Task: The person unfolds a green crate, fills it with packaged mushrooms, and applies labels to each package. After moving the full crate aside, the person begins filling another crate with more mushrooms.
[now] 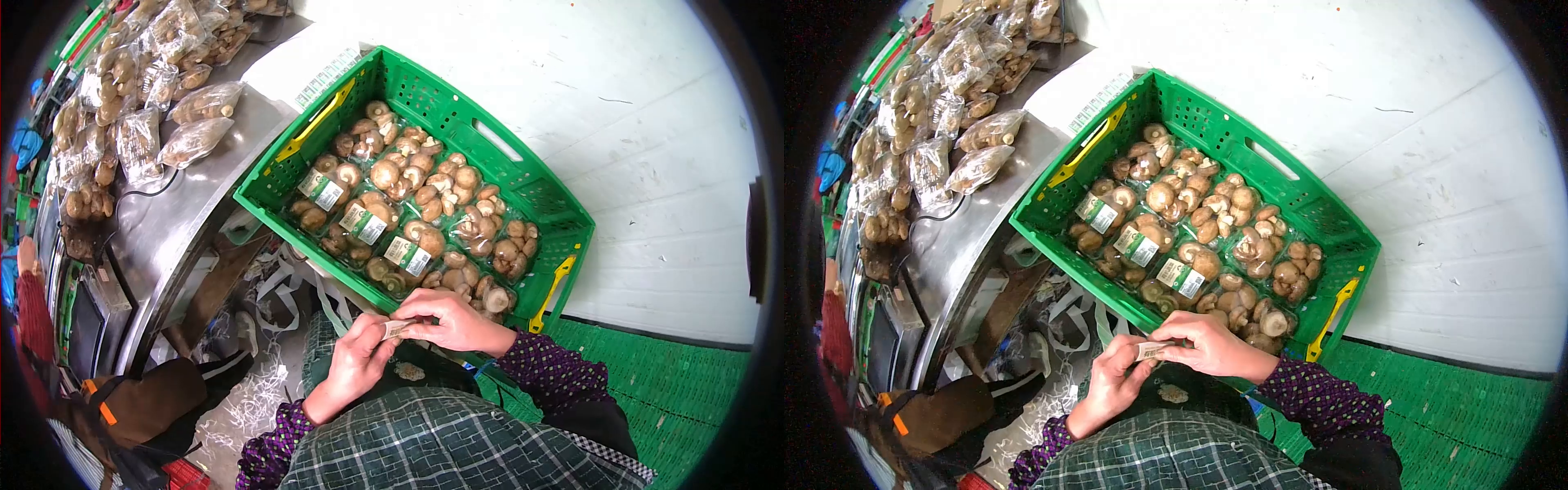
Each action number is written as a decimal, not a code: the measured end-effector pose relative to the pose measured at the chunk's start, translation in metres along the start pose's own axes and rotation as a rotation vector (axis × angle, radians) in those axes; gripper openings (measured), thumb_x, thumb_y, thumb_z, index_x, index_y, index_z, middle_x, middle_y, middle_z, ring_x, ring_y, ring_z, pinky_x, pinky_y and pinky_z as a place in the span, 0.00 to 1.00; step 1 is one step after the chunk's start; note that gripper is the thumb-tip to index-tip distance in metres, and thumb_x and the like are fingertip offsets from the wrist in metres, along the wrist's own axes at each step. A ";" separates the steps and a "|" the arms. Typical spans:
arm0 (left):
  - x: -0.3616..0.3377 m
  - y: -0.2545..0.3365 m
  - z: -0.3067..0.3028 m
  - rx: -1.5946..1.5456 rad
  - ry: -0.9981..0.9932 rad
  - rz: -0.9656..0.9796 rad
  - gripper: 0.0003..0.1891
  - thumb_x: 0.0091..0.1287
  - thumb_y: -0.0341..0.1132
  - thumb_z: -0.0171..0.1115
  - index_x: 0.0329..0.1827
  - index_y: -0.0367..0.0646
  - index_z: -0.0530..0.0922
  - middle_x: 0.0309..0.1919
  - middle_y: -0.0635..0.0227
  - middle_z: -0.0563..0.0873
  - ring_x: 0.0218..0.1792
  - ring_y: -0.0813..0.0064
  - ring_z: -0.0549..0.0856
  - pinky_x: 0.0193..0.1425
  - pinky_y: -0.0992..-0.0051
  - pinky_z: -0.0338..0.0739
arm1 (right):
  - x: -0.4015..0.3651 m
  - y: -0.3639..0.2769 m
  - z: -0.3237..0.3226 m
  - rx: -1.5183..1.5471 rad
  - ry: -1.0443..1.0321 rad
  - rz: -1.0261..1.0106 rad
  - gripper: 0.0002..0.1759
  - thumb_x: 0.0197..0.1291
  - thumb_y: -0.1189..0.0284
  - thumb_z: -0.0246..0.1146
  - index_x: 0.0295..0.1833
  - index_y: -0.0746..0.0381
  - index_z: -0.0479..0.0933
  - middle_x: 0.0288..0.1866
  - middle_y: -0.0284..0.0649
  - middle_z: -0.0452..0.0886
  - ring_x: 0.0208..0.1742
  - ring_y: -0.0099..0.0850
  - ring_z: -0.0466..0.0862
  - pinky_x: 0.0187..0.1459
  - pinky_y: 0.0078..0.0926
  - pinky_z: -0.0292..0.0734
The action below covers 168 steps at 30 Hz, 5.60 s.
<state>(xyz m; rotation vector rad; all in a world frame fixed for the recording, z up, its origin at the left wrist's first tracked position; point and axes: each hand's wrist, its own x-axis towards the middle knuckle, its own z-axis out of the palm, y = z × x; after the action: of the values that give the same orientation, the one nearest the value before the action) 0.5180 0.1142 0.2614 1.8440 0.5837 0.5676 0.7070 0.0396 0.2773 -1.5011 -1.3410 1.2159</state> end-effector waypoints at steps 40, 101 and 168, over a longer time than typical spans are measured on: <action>-0.007 -0.014 -0.012 -0.105 -0.054 -0.186 0.11 0.65 0.30 0.64 0.48 0.38 0.81 0.32 0.60 0.81 0.30 0.64 0.83 0.35 0.71 0.76 | 0.008 0.124 -0.073 -1.032 -0.302 0.018 0.27 0.38 0.68 0.71 0.49 0.59 0.75 0.40 0.40 0.77 0.45 0.43 0.78 0.48 0.42 0.76; 0.021 0.009 -0.006 0.085 -0.046 0.078 0.11 0.53 0.28 0.72 0.39 0.38 0.83 0.34 0.61 0.83 0.31 0.63 0.83 0.37 0.71 0.78 | -0.012 0.011 -0.003 0.283 0.048 0.092 0.12 0.62 0.77 0.64 0.50 0.68 0.77 0.40 0.38 0.85 0.38 0.20 0.82 0.38 0.19 0.78; 0.060 0.005 -0.004 0.075 -0.154 -0.133 0.12 0.60 0.30 0.65 0.46 0.40 0.80 0.29 0.60 0.79 0.27 0.59 0.82 0.31 0.66 0.76 | 0.012 0.171 -0.182 -0.175 0.494 0.702 0.24 0.45 0.65 0.77 0.38 0.62 0.69 0.32 0.42 0.78 0.31 0.33 0.79 0.36 0.30 0.75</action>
<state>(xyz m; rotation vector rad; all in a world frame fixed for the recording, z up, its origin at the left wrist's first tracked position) 0.5619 0.1539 0.2737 1.8838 0.6255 0.3162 0.9258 0.0346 0.1573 -2.3250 -0.6085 1.0211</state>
